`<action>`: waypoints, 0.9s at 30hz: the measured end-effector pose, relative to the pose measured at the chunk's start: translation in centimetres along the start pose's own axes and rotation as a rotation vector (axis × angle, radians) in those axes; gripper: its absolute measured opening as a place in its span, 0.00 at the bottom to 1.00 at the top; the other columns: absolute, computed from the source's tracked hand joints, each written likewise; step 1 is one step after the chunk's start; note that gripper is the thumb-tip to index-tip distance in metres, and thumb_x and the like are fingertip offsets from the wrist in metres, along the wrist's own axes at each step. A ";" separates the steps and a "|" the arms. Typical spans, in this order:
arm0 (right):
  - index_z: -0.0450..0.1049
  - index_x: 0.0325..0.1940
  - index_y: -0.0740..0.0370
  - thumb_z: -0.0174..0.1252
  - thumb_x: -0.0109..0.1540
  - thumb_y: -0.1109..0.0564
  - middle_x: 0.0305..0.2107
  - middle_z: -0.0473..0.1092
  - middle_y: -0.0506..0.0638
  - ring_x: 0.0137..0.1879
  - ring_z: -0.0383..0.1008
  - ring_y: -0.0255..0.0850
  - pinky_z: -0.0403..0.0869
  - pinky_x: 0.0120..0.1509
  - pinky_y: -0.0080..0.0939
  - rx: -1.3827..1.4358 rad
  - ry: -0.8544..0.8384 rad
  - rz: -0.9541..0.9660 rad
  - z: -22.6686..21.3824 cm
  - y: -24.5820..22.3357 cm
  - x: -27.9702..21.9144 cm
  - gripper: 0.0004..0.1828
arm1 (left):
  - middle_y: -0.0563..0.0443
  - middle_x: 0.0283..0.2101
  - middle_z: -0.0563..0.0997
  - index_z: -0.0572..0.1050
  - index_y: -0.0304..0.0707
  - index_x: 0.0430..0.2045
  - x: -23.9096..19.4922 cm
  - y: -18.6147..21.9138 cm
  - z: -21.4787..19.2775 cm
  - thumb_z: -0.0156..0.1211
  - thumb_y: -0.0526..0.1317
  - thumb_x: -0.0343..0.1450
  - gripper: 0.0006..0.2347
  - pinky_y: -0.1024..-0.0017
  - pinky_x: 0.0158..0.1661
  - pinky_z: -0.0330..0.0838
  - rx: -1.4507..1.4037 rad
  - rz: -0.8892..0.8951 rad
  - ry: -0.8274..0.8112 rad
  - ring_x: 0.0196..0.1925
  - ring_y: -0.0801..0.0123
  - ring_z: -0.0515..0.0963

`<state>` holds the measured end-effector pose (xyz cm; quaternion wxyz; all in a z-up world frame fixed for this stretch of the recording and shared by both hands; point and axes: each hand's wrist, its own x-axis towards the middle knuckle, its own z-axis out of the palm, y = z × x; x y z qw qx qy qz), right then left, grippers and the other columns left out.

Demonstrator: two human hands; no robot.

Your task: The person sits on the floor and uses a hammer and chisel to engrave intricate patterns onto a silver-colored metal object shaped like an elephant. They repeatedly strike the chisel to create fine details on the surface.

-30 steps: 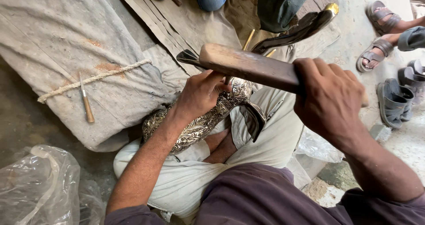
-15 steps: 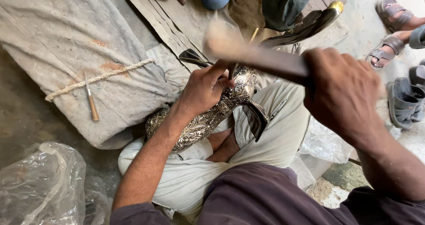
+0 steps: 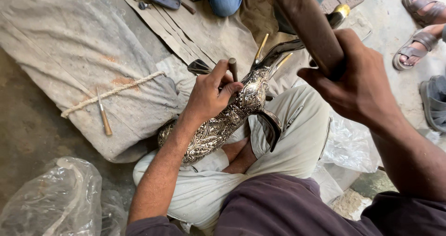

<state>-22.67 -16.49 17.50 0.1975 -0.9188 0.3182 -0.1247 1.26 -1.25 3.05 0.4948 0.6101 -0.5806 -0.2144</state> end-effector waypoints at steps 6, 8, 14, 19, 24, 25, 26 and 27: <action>0.69 0.53 0.63 0.56 0.65 0.59 0.30 0.74 0.56 0.25 0.71 0.43 0.70 0.26 0.44 -0.646 -0.038 -0.170 0.2 -0.9 1.5 0.12 | 0.48 0.31 0.86 0.66 0.39 0.48 -0.3 -0.3 0.2 0.62 0.44 0.75 0.14 0.69 0.29 0.80 -0.013 -0.040 -0.014 0.31 0.64 0.89; 0.67 0.49 0.66 0.54 0.67 0.56 0.27 0.70 0.56 0.24 0.67 0.43 0.68 0.26 0.43 -0.404 0.033 -0.209 0.5 -1.1 1.6 0.11 | 0.49 0.32 0.86 0.67 0.39 0.46 -0.2 -0.5 0.1 0.60 0.43 0.76 0.12 0.71 0.29 0.81 0.012 -0.035 -0.031 0.32 0.65 0.89; 0.67 0.46 0.63 0.50 0.69 0.56 0.24 0.66 0.51 0.22 0.63 0.39 0.66 0.23 0.41 -0.471 -0.022 -0.145 1.0 -0.5 1.1 0.07 | 0.48 0.33 0.86 0.68 0.39 0.46 -0.4 -1.3 0.2 0.60 0.42 0.77 0.11 0.71 0.31 0.84 0.020 -0.083 -0.068 0.32 0.65 0.89; 0.68 0.44 0.61 0.48 0.70 0.56 0.24 0.68 0.49 0.22 0.64 0.36 0.67 0.23 0.39 -0.589 -0.151 -0.087 1.6 0.2 0.8 0.07 | 0.47 0.34 0.87 0.69 0.41 0.47 -0.3 -1.0 0.1 0.60 0.41 0.77 0.09 0.69 0.33 0.84 0.043 0.014 -0.029 0.36 0.64 0.90; 0.69 0.45 0.61 0.50 0.65 0.58 0.25 0.68 0.48 0.23 0.65 0.34 0.66 0.24 0.38 -0.662 -0.131 -0.087 2.5 0.7 0.7 0.06 | 0.48 0.30 0.87 0.70 0.39 0.45 0.3 0.0 0.0 0.62 0.39 0.74 0.10 0.68 0.29 0.81 0.092 -0.166 -0.049 0.30 0.65 0.89; 0.69 0.46 0.62 0.50 0.66 0.58 0.25 0.68 0.48 0.23 0.65 0.35 0.66 0.23 0.38 -0.564 -0.075 -0.108 2.6 0.7 0.7 0.07 | 0.47 0.30 0.86 0.71 0.39 0.43 0.1 0.3 0.0 0.63 0.38 0.74 0.09 0.67 0.29 0.80 0.091 -0.167 -0.043 0.30 0.64 0.89; 0.69 0.46 0.62 0.51 0.67 0.57 0.24 0.68 0.49 0.22 0.64 0.37 0.65 0.23 0.39 -0.465 -0.020 -0.129 2.7 0.7 0.7 0.07 | 0.48 0.30 0.86 0.70 0.39 0.44 0.1 0.4 -0.1 0.63 0.39 0.74 0.10 0.68 0.29 0.80 0.087 -0.158 -0.045 0.31 0.64 0.88; 0.69 0.47 0.63 0.51 0.68 0.57 0.24 0.68 0.50 0.22 0.64 0.38 0.65 0.22 0.40 -0.371 0.034 -0.149 2.7 0.7 0.7 0.08 | 0.48 0.30 0.86 0.70 0.38 0.45 0.2 0.5 0.0 0.62 0.40 0.74 0.10 0.68 0.30 0.80 0.078 -0.148 -0.047 0.31 0.65 0.88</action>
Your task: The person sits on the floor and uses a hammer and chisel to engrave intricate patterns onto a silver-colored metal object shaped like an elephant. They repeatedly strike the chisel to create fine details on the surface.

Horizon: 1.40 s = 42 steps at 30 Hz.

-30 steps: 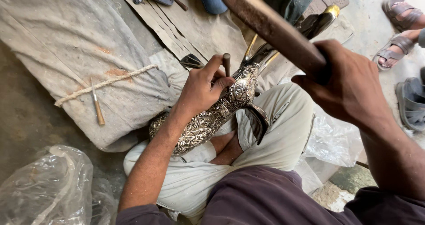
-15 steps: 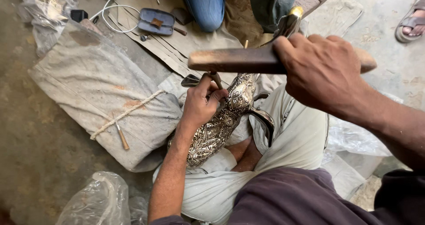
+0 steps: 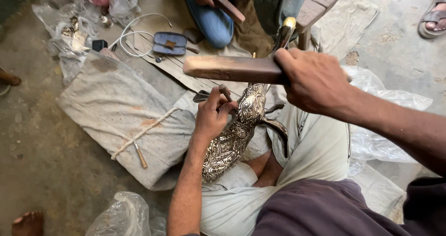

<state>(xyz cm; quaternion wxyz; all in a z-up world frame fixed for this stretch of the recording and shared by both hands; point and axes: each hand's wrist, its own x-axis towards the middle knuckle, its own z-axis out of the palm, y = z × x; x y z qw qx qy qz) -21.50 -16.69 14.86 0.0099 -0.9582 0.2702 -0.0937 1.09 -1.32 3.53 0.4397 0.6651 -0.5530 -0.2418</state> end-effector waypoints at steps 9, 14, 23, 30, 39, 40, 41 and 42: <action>0.69 0.47 0.60 0.52 0.67 0.56 0.26 0.70 0.47 0.25 0.68 0.36 0.70 0.29 0.38 -0.184 -0.098 0.052 -0.8 -0.6 -0.3 0.07 | 0.45 0.31 0.86 0.70 0.34 0.41 0.0 1.1 0.1 0.62 0.44 0.75 0.12 0.68 0.32 0.80 0.046 -0.040 0.044 0.33 0.64 0.89; 0.71 0.48 0.58 0.64 0.55 0.53 0.33 0.74 0.50 0.35 0.75 0.44 0.73 0.38 0.47 0.172 0.100 0.072 0.7 -0.3 -3.0 0.19 | 0.48 0.34 0.84 0.69 0.34 0.46 -2.3 1.9 1.4 0.59 0.44 0.76 0.13 0.73 0.35 0.85 -0.153 -0.127 0.205 0.35 0.69 0.88; 0.69 0.59 0.58 0.71 0.55 0.46 0.40 0.76 0.58 0.44 0.78 0.54 0.73 0.48 0.56 0.431 0.012 0.337 1.0 -1.5 -4.2 0.32 | 0.49 0.32 0.84 0.68 0.32 0.46 -3.9 1.8 2.6 0.63 0.43 0.74 0.15 0.75 0.34 0.83 -0.262 -0.099 0.257 0.34 0.72 0.87; 0.67 0.61 0.63 0.66 0.60 0.52 0.45 0.75 0.60 0.47 0.78 0.51 0.76 0.51 0.50 0.470 0.356 0.001 -1.1 -3.2 -1.6 0.28 | 0.49 0.29 0.84 0.69 0.32 0.43 -4.0 1.6 3.0 0.63 0.45 0.74 0.15 0.75 0.32 0.81 -0.224 -0.100 0.322 0.32 0.71 0.86; 0.71 0.55 0.61 0.54 0.66 0.60 0.35 0.71 0.53 0.35 0.71 0.42 0.68 0.39 0.46 0.137 0.232 -0.050 -0.9 -4.1 -0.7 0.13 | 0.51 0.32 0.87 0.71 0.37 0.43 -4.1 1.4 3.0 0.62 0.46 0.73 0.13 0.73 0.34 0.82 -0.082 -0.072 0.270 0.33 0.70 0.88; 0.71 0.53 0.60 0.55 0.64 0.60 0.35 0.71 0.52 0.37 0.71 0.42 0.68 0.40 0.47 0.090 0.204 -0.051 -0.5 -4.1 -1.2 0.13 | 0.51 0.32 0.87 0.71 0.37 0.42 -4.2 1.2 3.2 0.63 0.45 0.73 0.12 0.73 0.34 0.82 -0.085 -0.095 0.258 0.32 0.69 0.88; 0.71 0.52 0.59 0.56 0.63 0.60 0.35 0.71 0.52 0.38 0.72 0.43 0.68 0.41 0.48 0.042 0.176 -0.051 -0.1 -4.1 -1.7 0.13 | 0.50 0.32 0.87 0.72 0.38 0.42 -4.5 1.0 3.0 0.62 0.42 0.75 0.09 0.72 0.34 0.82 -0.050 -0.058 0.253 0.33 0.68 0.89; 0.71 0.50 0.57 0.57 0.61 0.59 0.35 0.71 0.51 0.39 0.73 0.44 0.68 0.42 0.49 -0.023 0.151 -0.050 0.2 -3.7 -2.0 0.13 | 0.50 0.33 0.87 0.73 0.38 0.42 -4.1 0.7 3.0 0.61 0.39 0.76 0.06 0.72 0.35 0.82 -0.028 -0.009 0.252 0.34 0.67 0.89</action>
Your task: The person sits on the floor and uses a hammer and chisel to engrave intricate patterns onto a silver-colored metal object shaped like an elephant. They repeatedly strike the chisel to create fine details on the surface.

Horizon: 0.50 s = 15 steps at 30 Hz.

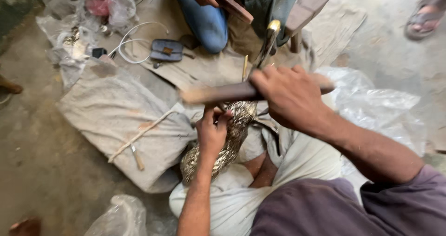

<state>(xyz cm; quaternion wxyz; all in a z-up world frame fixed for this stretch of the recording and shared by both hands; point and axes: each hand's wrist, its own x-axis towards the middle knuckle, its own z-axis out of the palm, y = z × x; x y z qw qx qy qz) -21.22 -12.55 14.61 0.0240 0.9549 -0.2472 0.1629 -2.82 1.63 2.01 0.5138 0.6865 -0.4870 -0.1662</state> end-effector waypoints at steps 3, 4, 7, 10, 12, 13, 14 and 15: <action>0.71 0.57 0.59 0.57 0.60 0.64 0.38 0.72 0.53 0.40 0.73 0.44 0.67 0.40 0.47 0.062 0.150 0.031 0.4 0.8 -0.9 0.20 | 0.49 0.35 0.87 0.73 0.38 0.47 0.7 -0.4 0.3 0.60 0.34 0.75 0.08 0.70 0.35 0.82 0.040 0.117 -0.034 0.36 0.65 0.89; 0.71 0.56 0.60 0.56 0.59 0.64 0.38 0.71 0.54 0.40 0.72 0.45 0.67 0.41 0.47 0.141 0.105 0.085 0.6 0.8 -1.3 0.20 | 0.49 0.35 0.86 0.72 0.38 0.49 0.6 -0.6 0.2 0.61 0.34 0.74 0.10 0.70 0.34 0.82 0.056 0.142 -0.046 0.37 0.64 0.89; 0.70 0.56 0.59 0.57 0.57 0.66 0.37 0.71 0.54 0.41 0.72 0.47 0.67 0.45 0.49 0.221 0.037 0.167 0.6 0.7 -2.5 0.22 | 0.47 0.36 0.85 0.73 0.42 0.41 0.8 -0.8 0.1 0.64 0.33 0.75 0.06 0.71 0.33 0.83 0.050 0.231 -0.108 0.37 0.65 0.89; 0.70 0.58 0.57 0.58 0.58 0.66 0.38 0.71 0.54 0.43 0.74 0.48 0.69 0.48 0.50 0.232 0.158 0.163 0.5 0.0 -4.5 0.23 | 0.47 0.36 0.84 0.71 0.40 0.55 1.0 -0.3 0.0 0.56 0.28 0.74 0.15 0.73 0.39 0.86 -0.031 0.266 -0.135 0.39 0.66 0.87; 0.67 0.61 0.60 0.57 0.58 0.65 0.41 0.71 0.58 0.46 0.73 0.52 0.71 0.51 0.48 0.575 0.299 0.282 0.9 -0.8 -5.8 0.25 | 0.47 0.37 0.83 0.71 0.42 0.53 0.9 0.0 0.0 0.55 0.26 0.73 0.15 0.74 0.37 0.85 0.029 0.251 -0.179 0.39 0.68 0.88; 0.69 0.60 0.59 0.59 0.54 0.65 0.39 0.72 0.57 0.45 0.74 0.53 0.70 0.49 0.50 0.414 0.215 0.268 1.0 -0.9 -6.4 0.28 | 0.47 0.38 0.83 0.70 0.42 0.52 0.7 0.1 -0.1 0.54 0.25 0.73 0.15 0.74 0.36 0.85 0.060 0.243 -0.202 0.39 0.69 0.88; 0.70 0.59 0.58 0.61 0.50 0.66 0.38 0.73 0.57 0.44 0.75 0.53 0.70 0.48 0.52 0.251 0.142 0.252 1.2 -0.9 -6.7 0.31 | 0.46 0.38 0.83 0.71 0.43 0.53 0.8 0.3 0.0 0.55 0.25 0.73 0.16 0.74 0.34 0.84 0.097 0.258 -0.209 0.37 0.67 0.87; 0.72 0.58 0.57 0.63 0.47 0.66 0.36 0.73 0.56 0.43 0.76 0.54 0.69 0.46 0.54 0.089 0.070 0.235 1.4 -0.9 -6.9 0.34 | 0.46 0.38 0.83 0.71 0.43 0.54 0.9 0.4 0.2 0.56 0.25 0.73 0.17 0.74 0.32 0.84 0.134 0.274 -0.216 0.35 0.66 0.86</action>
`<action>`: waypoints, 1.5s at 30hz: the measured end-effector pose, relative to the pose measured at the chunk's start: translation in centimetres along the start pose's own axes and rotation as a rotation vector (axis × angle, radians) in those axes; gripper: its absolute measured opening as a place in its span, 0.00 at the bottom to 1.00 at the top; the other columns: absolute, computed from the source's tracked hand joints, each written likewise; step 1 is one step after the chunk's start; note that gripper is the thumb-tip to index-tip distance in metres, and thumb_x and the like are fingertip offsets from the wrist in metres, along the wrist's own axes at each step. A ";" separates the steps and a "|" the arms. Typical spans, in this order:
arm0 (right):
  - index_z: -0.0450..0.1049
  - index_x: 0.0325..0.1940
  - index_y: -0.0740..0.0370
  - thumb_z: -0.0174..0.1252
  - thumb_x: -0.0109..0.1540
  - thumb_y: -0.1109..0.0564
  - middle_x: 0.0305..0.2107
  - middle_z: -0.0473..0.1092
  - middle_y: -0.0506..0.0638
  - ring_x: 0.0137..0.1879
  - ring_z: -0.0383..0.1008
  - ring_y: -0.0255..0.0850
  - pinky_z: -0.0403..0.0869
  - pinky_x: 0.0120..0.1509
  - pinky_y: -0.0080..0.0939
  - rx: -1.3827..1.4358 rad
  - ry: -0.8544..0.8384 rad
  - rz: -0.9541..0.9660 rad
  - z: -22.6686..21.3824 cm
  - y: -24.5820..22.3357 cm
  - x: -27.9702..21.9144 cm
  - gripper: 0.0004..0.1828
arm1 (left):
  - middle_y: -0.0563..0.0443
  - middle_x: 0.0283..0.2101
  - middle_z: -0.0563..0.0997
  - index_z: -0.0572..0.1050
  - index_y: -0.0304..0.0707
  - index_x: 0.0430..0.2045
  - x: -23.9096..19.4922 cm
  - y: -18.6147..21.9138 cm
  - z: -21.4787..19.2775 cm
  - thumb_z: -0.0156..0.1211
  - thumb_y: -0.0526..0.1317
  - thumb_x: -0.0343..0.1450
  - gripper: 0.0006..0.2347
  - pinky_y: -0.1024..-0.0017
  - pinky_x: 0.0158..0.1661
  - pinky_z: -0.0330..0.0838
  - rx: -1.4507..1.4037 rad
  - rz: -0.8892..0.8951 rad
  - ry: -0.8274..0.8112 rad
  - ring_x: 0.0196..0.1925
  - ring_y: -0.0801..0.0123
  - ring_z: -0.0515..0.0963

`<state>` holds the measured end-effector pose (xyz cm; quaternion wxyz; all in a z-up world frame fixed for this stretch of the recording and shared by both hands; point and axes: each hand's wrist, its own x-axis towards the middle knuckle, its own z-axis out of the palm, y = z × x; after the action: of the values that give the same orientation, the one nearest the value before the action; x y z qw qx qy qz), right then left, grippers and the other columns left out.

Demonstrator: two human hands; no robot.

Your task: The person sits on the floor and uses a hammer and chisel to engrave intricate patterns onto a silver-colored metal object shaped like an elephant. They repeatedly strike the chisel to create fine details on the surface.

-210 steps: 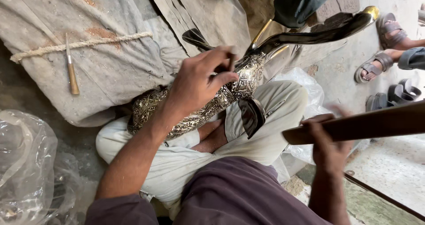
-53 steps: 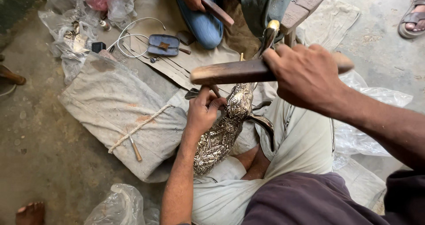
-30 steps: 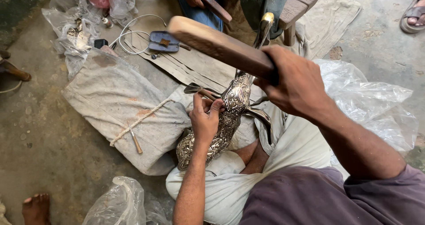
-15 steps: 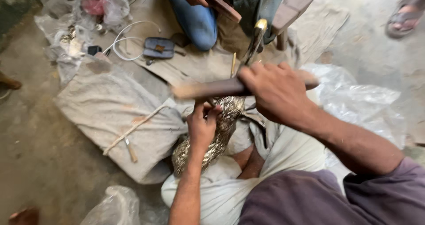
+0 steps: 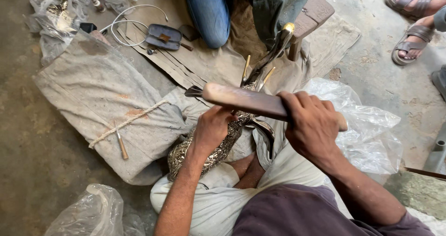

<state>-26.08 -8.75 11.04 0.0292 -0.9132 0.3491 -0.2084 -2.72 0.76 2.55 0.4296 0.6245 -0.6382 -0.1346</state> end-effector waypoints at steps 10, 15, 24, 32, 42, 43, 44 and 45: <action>0.73 0.55 0.60 0.63 0.52 0.61 0.39 0.75 0.57 0.43 0.77 0.52 0.73 0.46 0.52 0.230 0.081 0.053 1.7 1.2 -0.7 0.26 | 0.48 0.42 0.84 0.72 0.45 0.48 -2.0 -1.4 1.0 0.54 0.40 0.79 0.06 0.73 0.34 0.87 -0.052 -0.072 0.209 0.41 0.67 0.87; 0.72 0.48 0.64 0.71 0.56 0.41 0.29 0.75 0.58 0.33 0.76 0.50 0.73 0.37 0.51 0.342 -0.259 0.352 1.4 1.6 0.4 0.28 | 0.52 0.38 0.84 0.68 0.43 0.53 -2.0 -2.1 1.0 0.58 0.43 0.77 0.12 0.73 0.32 0.86 -0.124 -0.101 0.205 0.38 0.68 0.87; 0.69 0.56 0.64 0.67 0.63 0.41 0.36 0.75 0.57 0.38 0.77 0.46 0.75 0.41 0.46 0.378 -0.073 0.085 -1.2 2.1 3.2 0.28 | 0.49 0.37 0.84 0.72 0.44 0.55 -1.6 -1.0 1.0 0.63 0.35 0.74 0.15 0.74 0.30 0.85 -0.069 0.006 0.148 0.37 0.67 0.88; 0.67 0.53 0.63 0.66 0.60 0.44 0.27 0.69 0.51 0.31 0.72 0.42 0.72 0.31 0.46 0.599 -0.112 0.112 -1.5 1.4 4.1 0.27 | 0.47 0.38 0.84 0.71 0.41 0.53 -0.8 -0.7 0.3 0.61 0.29 0.73 0.15 0.74 0.35 0.85 -0.072 0.024 0.120 0.40 0.66 0.88; 0.69 0.48 0.53 0.57 0.73 0.55 0.29 0.71 0.49 0.31 0.71 0.40 0.72 0.36 0.45 -0.211 -0.231 -0.101 0.7 2.7 3.8 0.04 | 0.47 0.37 0.83 0.69 0.43 0.55 -0.8 -1.6 0.8 0.61 0.31 0.74 0.15 0.78 0.23 0.80 -0.002 0.046 0.075 0.32 0.69 0.85; 0.69 0.50 0.55 0.57 0.71 0.53 0.32 0.72 0.49 0.33 0.72 0.40 0.73 0.37 0.45 -0.043 -0.145 -0.109 0.8 2.8 3.8 0.06 | 0.47 0.36 0.83 0.69 0.44 0.55 -0.8 -1.6 1.0 0.62 0.32 0.74 0.15 0.79 0.20 0.78 0.011 0.035 0.057 0.30 0.70 0.85; 0.69 0.52 0.56 0.57 0.69 0.52 0.35 0.73 0.50 0.36 0.73 0.40 0.73 0.37 0.45 0.126 -0.058 -0.117 0.9 2.8 3.7 0.10 | 0.48 0.36 0.82 0.69 0.44 0.55 -0.9 -1.6 1.0 0.62 0.32 0.74 0.15 0.79 0.21 0.79 0.011 0.037 0.063 0.31 0.70 0.85; 0.70 0.53 0.57 0.56 0.68 0.51 0.38 0.74 0.51 0.38 0.74 0.39 0.74 0.38 0.45 0.294 0.028 -0.131 0.9 2.9 3.8 0.13 | 0.49 0.35 0.82 0.69 0.45 0.55 -0.9 -1.5 0.9 0.63 0.32 0.74 0.15 0.79 0.22 0.79 0.013 0.039 0.076 0.31 0.70 0.84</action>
<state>-24.98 -13.47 11.00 0.1439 -0.9169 0.2549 -0.2715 -2.49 1.00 0.55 0.4520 0.6194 -0.6343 -0.0986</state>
